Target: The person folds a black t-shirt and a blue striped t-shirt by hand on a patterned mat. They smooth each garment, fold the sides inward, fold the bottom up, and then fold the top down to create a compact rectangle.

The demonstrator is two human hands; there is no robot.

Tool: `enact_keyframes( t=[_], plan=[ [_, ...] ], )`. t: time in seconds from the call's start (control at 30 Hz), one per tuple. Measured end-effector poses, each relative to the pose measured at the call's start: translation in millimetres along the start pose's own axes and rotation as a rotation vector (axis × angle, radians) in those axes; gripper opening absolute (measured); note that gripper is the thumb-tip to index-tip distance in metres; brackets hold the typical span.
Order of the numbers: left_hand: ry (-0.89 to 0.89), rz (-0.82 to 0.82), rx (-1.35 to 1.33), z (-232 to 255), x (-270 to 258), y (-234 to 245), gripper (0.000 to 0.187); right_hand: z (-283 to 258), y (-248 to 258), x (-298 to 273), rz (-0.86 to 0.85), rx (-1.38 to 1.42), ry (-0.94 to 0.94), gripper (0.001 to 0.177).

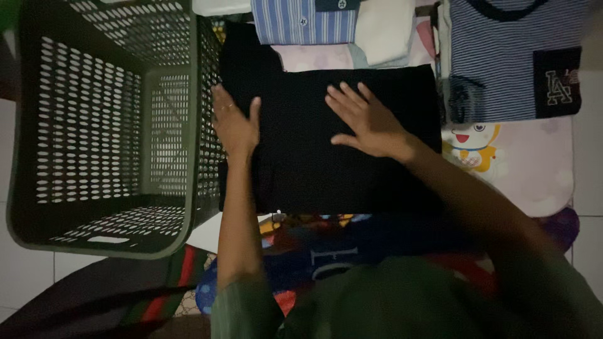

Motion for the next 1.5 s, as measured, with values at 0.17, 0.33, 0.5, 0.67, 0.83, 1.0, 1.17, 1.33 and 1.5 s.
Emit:
enact_keyframes(
  t=[0.17, 0.33, 0.5, 0.67, 0.83, 1.0, 1.17, 1.33, 1.5],
  plan=[
    [0.174, -0.031, -0.266, -38.7, 16.7, -5.5, 0.086, 14.1, 26.6, -16.4, -0.041, 0.013, -0.153, 0.083],
    [-0.135, 0.105, -0.515, -28.1, 30.6, 8.1, 0.059, 44.3, 55.5, -33.3, 0.119, -0.013, -0.414, 0.038],
    [-0.146, 0.19, -0.553, -12.1, 41.0, 21.8, 0.059, 66.2, 65.5, -39.3, 0.346, -0.253, -0.273, 0.031],
    [-0.056, 0.096, -0.65, -2.6, 71.8, 45.1, 0.053, 84.1, 54.1, -43.6, 0.379, -0.297, -0.253, 0.033],
    [0.121, -0.237, -0.466, -11.8, 93.8, 47.5, 0.058, 83.0, 55.4, -40.2, 0.366, -0.438, -0.207, 0.026],
    [-0.037, -0.128, -0.926, -13.6, 90.7, 77.3, 0.035, 68.3, 82.5, -48.5, 0.337, -0.476, -0.302, 0.022],
    [-0.13, -0.178, -0.854, -17.4, 52.9, 115.6, 0.026, 33.3, 128.1, -75.6, 0.453, -0.41, -0.084, 0.013],
    [-0.058, -0.38, -0.784, -55.3, -10.0, 116.3, 0.013, 11.9, 103.0, -105.6, 0.15, -0.302, -0.084, 0.006],
    [-0.221, -0.454, -0.645, -78.5, -39.1, 100.4, 0.047, 12.5, 75.6, -131.9, 0.133, -0.218, -0.097, 0.014]
  ],
)
Point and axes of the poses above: each hand's wrist, its own x-axis towards the middle knuckle, its own y-axis out of the back of the hand, z = x × y, the point moved 6 cm from there along x, towards the middle knuckle, and after that the axes turned 2 degrees about -z, right-handed, at the moved point
